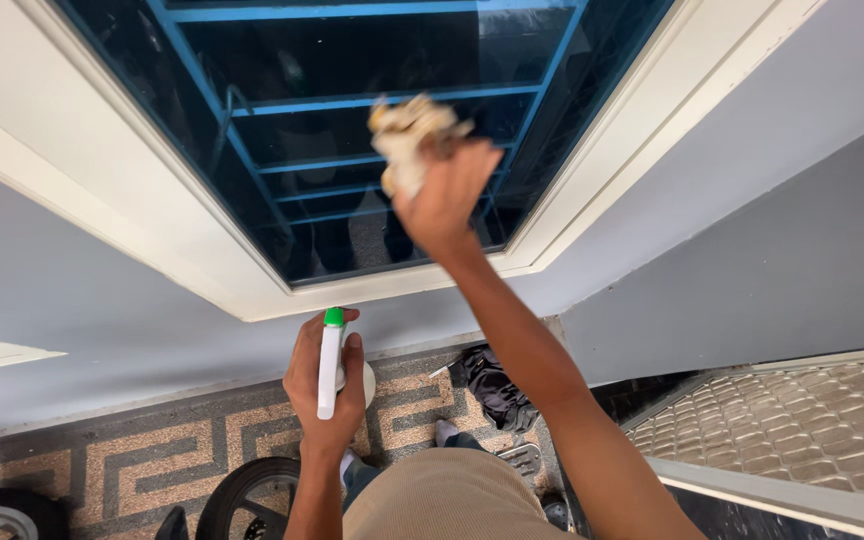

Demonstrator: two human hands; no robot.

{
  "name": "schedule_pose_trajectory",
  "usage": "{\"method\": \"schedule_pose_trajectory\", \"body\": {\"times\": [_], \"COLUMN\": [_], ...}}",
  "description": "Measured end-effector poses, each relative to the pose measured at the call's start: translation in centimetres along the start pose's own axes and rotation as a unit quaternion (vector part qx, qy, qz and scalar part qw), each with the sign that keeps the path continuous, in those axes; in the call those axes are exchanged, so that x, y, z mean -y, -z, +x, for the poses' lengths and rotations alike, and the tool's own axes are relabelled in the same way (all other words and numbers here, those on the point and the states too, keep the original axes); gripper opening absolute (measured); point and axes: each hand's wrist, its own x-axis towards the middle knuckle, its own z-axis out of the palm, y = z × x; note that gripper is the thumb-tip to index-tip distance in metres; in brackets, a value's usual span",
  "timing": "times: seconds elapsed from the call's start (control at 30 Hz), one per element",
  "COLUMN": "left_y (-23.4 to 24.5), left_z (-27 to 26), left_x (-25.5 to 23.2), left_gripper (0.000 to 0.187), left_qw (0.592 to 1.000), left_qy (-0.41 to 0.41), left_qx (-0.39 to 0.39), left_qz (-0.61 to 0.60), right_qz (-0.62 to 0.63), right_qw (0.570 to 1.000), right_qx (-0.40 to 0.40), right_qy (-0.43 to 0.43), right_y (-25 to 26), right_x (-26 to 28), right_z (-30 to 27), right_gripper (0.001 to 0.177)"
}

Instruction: The person sprays liquid from a bottle onto a window and wipes the glass surface with a cloth.

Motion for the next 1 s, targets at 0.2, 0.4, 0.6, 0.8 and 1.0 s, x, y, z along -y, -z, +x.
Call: {"method": "schedule_pose_trajectory", "body": {"times": [0.2, 0.4, 0.6, 0.8, 1.0], "left_y": [-2.1, -4.6, -7.2, -8.6, -8.3], "left_z": [-1.1, -2.4, -2.9, -2.8, -2.4], "left_x": [-0.1, -0.4, -1.4, -1.8, -1.8], "left_gripper": [0.026, 0.026, 0.022, 0.023, 0.028], "left_qw": [0.997, 0.999, 0.997, 0.998, 0.997], "left_qy": [-0.063, -0.006, -0.061, -0.038, -0.044], "left_qx": [-0.031, -0.046, -0.051, -0.045, -0.053], "left_qz": [0.012, 0.017, 0.024, 0.027, 0.033], "right_qz": [-0.039, -0.091, -0.124, -0.118, -0.114], "right_qw": [0.997, 0.995, 0.990, 0.991, 0.993], "right_qx": [0.037, 0.013, -0.048, -0.063, 0.028], "right_qy": [0.052, -0.036, -0.053, -0.002, 0.016], "right_y": [0.2, 4.5, 8.8, 7.2, 5.7], "right_x": [-3.3, -9.5, -11.9, -12.6, -12.1], "right_z": [-9.6, -6.1, 8.2, 5.6, -11.8], "right_gripper": [0.038, 0.039, 0.045, 0.043, 0.039]}}
